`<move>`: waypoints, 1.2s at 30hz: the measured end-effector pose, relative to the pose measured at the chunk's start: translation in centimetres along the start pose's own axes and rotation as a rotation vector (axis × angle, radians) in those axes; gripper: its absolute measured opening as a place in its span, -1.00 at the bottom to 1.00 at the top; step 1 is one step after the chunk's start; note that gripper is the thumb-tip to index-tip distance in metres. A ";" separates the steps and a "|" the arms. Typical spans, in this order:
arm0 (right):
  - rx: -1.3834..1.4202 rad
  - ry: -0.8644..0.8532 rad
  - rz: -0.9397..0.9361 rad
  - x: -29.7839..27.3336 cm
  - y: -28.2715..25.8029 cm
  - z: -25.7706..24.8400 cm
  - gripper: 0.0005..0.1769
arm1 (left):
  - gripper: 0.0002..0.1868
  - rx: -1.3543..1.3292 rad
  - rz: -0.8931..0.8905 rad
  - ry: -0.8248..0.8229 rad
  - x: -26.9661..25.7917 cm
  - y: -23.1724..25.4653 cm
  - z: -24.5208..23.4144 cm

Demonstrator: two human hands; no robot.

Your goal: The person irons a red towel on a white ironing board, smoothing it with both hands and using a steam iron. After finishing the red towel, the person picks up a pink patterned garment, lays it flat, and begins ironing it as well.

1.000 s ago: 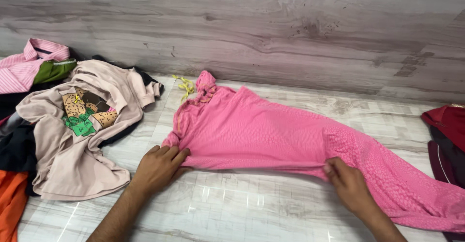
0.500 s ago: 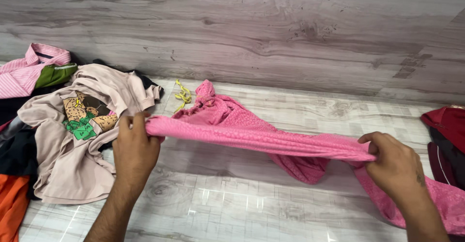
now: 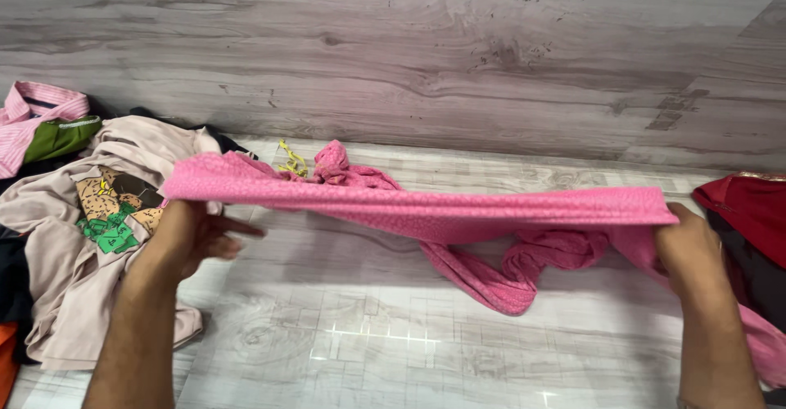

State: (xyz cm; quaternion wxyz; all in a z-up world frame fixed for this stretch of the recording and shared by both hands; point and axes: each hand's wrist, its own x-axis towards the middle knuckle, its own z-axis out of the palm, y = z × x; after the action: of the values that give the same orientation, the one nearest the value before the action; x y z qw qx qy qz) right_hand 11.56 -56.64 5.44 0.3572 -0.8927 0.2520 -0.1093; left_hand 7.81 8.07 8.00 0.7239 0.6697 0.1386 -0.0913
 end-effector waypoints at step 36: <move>-0.709 -0.143 -0.503 -18.5 11.5 1.6 -0.55 | -0.49 -0.765 0.261 0.256 -2.4 -12.5 -8.1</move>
State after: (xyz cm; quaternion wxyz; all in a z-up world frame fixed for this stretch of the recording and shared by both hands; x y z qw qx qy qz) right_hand -7.79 -53.06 -3.92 0.0075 -0.9990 0.0236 -0.0375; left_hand 0.95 14.87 -3.53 0.9026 0.3708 0.1652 0.1432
